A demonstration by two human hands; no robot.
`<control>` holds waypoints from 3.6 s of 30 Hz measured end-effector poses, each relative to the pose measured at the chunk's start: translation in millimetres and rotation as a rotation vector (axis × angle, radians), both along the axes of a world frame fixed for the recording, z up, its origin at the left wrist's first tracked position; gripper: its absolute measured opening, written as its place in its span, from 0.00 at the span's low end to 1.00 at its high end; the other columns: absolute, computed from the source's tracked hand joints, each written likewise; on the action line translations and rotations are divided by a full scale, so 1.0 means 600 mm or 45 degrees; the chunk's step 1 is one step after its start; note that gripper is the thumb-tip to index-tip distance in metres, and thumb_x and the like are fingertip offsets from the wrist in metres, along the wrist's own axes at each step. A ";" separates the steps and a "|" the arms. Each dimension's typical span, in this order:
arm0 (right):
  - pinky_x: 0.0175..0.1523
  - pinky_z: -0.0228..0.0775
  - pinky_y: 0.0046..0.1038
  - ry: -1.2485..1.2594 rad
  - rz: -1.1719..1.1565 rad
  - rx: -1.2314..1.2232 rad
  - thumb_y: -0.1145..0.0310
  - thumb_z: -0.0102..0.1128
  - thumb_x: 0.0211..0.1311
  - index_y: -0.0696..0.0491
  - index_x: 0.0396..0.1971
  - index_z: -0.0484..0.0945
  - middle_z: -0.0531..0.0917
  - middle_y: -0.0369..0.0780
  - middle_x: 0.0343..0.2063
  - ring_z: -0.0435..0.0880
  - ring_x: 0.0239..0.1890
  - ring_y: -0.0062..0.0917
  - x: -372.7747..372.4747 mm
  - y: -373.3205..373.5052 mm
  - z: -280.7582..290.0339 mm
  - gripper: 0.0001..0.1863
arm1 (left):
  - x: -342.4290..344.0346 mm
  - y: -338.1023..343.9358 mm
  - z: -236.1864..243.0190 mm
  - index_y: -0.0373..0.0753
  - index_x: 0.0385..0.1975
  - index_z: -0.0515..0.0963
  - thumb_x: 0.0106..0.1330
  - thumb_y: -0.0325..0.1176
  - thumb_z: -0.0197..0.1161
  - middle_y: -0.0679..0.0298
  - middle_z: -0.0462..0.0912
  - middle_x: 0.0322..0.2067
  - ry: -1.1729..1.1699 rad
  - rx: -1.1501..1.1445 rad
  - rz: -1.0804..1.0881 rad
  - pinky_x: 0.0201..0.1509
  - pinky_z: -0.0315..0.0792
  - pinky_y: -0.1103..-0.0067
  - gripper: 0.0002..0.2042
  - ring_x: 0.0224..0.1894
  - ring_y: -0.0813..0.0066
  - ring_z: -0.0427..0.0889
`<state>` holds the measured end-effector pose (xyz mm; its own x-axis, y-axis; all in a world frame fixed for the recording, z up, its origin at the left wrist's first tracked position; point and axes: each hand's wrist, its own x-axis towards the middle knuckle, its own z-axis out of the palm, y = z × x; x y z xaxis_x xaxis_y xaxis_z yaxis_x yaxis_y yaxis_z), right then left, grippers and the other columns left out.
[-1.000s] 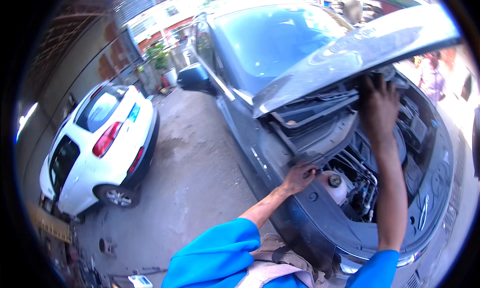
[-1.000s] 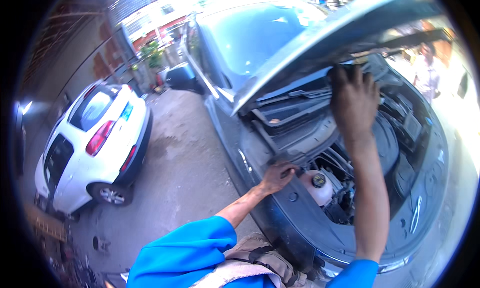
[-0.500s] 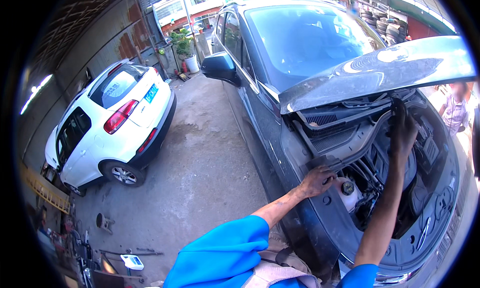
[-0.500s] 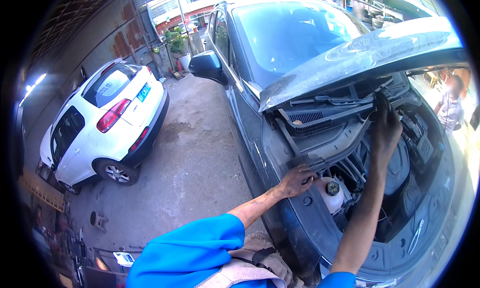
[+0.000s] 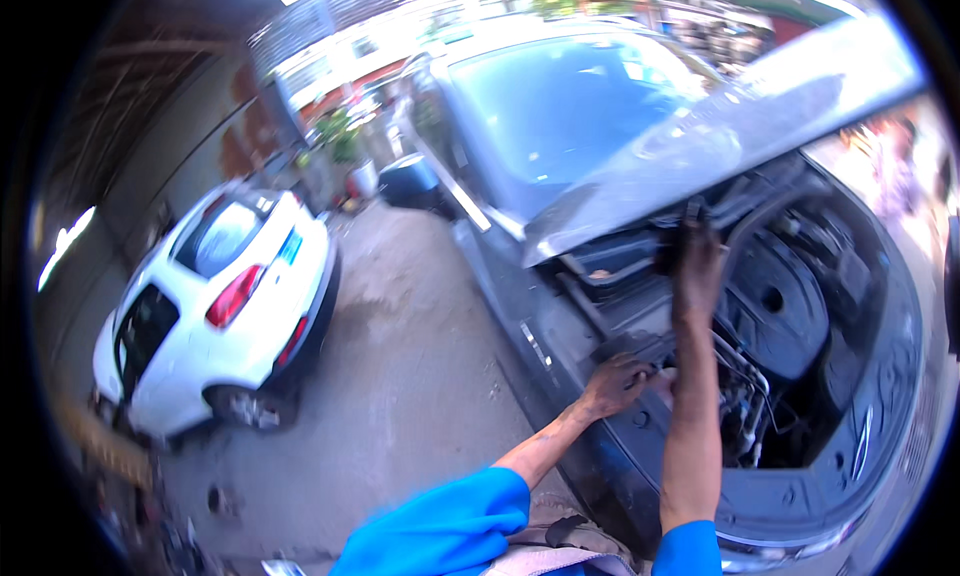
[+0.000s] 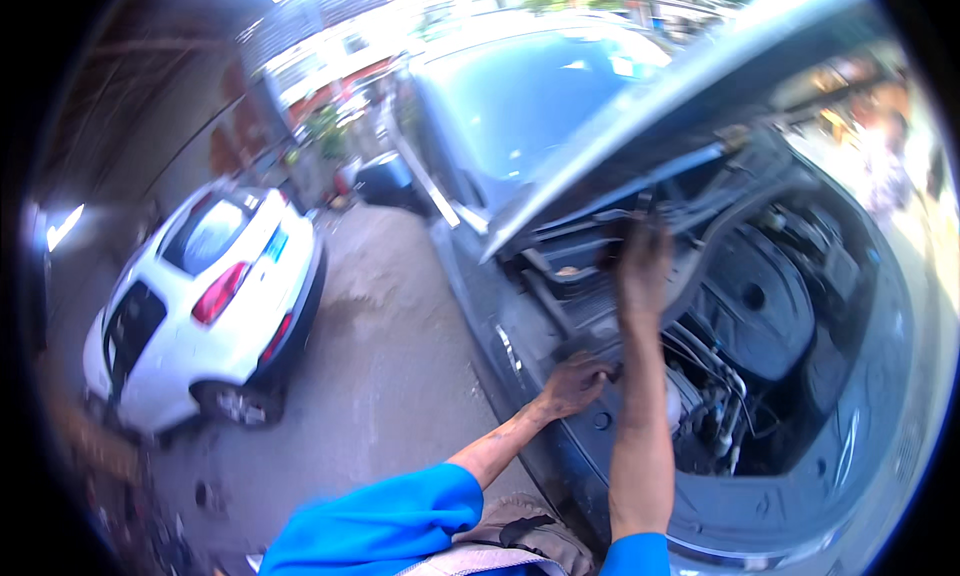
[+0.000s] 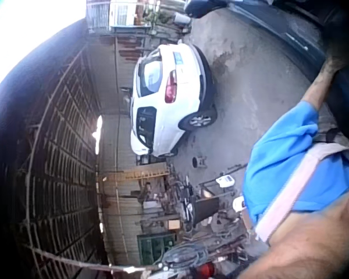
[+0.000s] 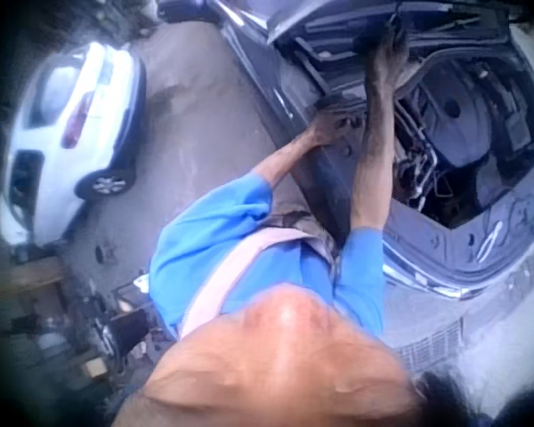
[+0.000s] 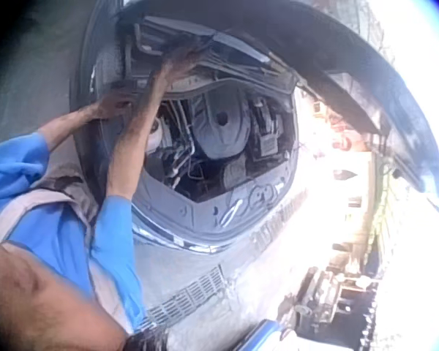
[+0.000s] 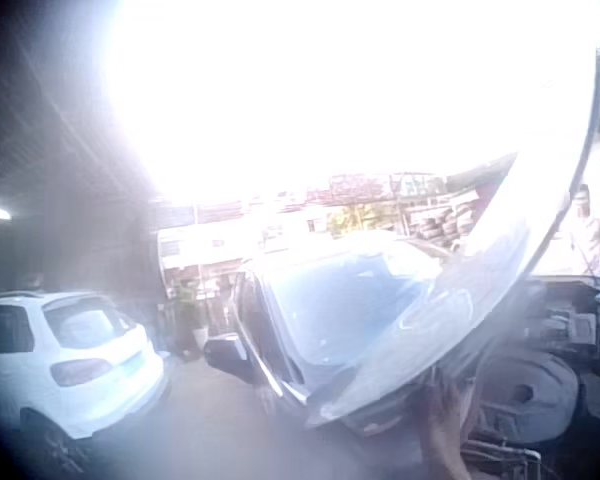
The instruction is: The person uses pliers and their hands to remove and replace clips and plastic components on the underside of a car hood.
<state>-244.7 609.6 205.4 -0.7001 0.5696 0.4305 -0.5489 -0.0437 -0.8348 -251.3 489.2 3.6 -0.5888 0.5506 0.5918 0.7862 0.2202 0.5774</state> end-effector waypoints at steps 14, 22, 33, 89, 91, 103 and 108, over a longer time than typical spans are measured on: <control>0.35 0.72 0.28 -0.030 0.031 0.016 0.53 0.43 0.75 0.61 0.60 0.61 0.76 0.40 0.28 0.76 0.28 0.23 0.006 -0.015 0.030 0.28 | -0.020 -0.029 -0.029 0.35 0.43 0.79 0.58 0.34 0.64 0.51 0.81 0.45 -0.100 -0.187 0.065 0.53 0.72 0.68 0.15 0.49 0.50 0.78; 0.48 0.74 0.41 0.038 0.061 0.052 0.62 0.43 0.74 0.67 0.60 0.57 0.84 0.53 0.32 0.85 0.38 0.47 0.031 -0.009 0.064 0.26 | -0.004 -0.023 -0.008 0.34 0.42 0.79 0.56 0.36 0.67 0.50 0.81 0.45 -0.007 -0.075 0.054 0.53 0.72 0.67 0.16 0.50 0.51 0.79; 0.49 0.72 0.48 -0.039 -0.173 0.152 0.56 0.39 0.74 0.71 0.59 0.55 0.81 0.65 0.31 0.81 0.40 0.59 0.012 -0.025 0.085 0.31 | -0.043 -0.041 -0.057 0.35 0.48 0.77 0.54 0.38 0.72 0.52 0.81 0.47 0.020 -0.098 -0.061 0.56 0.72 0.68 0.22 0.52 0.53 0.79; 0.52 0.72 0.39 -0.303 0.051 0.286 0.61 0.46 0.68 0.69 0.40 0.78 0.82 0.61 0.38 0.82 0.47 0.49 -0.059 0.080 0.147 0.23 | 0.010 0.006 0.002 0.38 0.37 0.82 0.62 0.28 0.60 0.58 0.82 0.34 0.055 -0.165 0.113 0.48 0.71 0.68 0.07 0.40 0.59 0.78; 0.49 0.73 0.38 -0.417 0.067 0.329 0.61 0.46 0.68 0.69 0.40 0.78 0.82 0.59 0.35 0.84 0.44 0.48 -0.038 0.075 0.165 0.22 | 0.013 0.004 0.004 0.38 0.36 0.81 0.61 0.29 0.59 0.55 0.81 0.34 -0.021 -0.231 0.162 0.48 0.72 0.68 0.07 0.39 0.57 0.78; 0.22 0.64 0.23 -0.269 0.228 -0.140 0.62 0.42 0.69 0.56 0.28 0.72 0.75 0.37 0.19 0.72 0.17 0.22 -0.012 0.090 0.131 0.15 | -0.039 0.070 0.207 0.35 0.54 0.74 0.73 0.36 0.53 0.62 0.82 0.39 -0.727 0.861 -0.342 0.53 0.70 0.77 0.16 0.44 0.73 0.79; 0.23 0.65 0.22 -0.144 0.349 -0.138 0.62 0.45 0.70 0.56 0.33 0.74 0.75 0.37 0.20 0.74 0.19 0.20 -0.008 0.095 0.111 0.14 | -0.084 0.138 0.339 0.37 0.57 0.71 0.74 0.42 0.48 0.63 0.81 0.47 -0.997 1.265 -0.825 0.54 0.70 0.75 0.19 0.48 0.72 0.79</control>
<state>-249.8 666.5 272.3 -0.8740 0.3912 0.2882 -0.4083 -0.2698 -0.8721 -301.8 572.2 206.9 -0.7477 0.4001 0.5301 0.0003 -0.7980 0.6027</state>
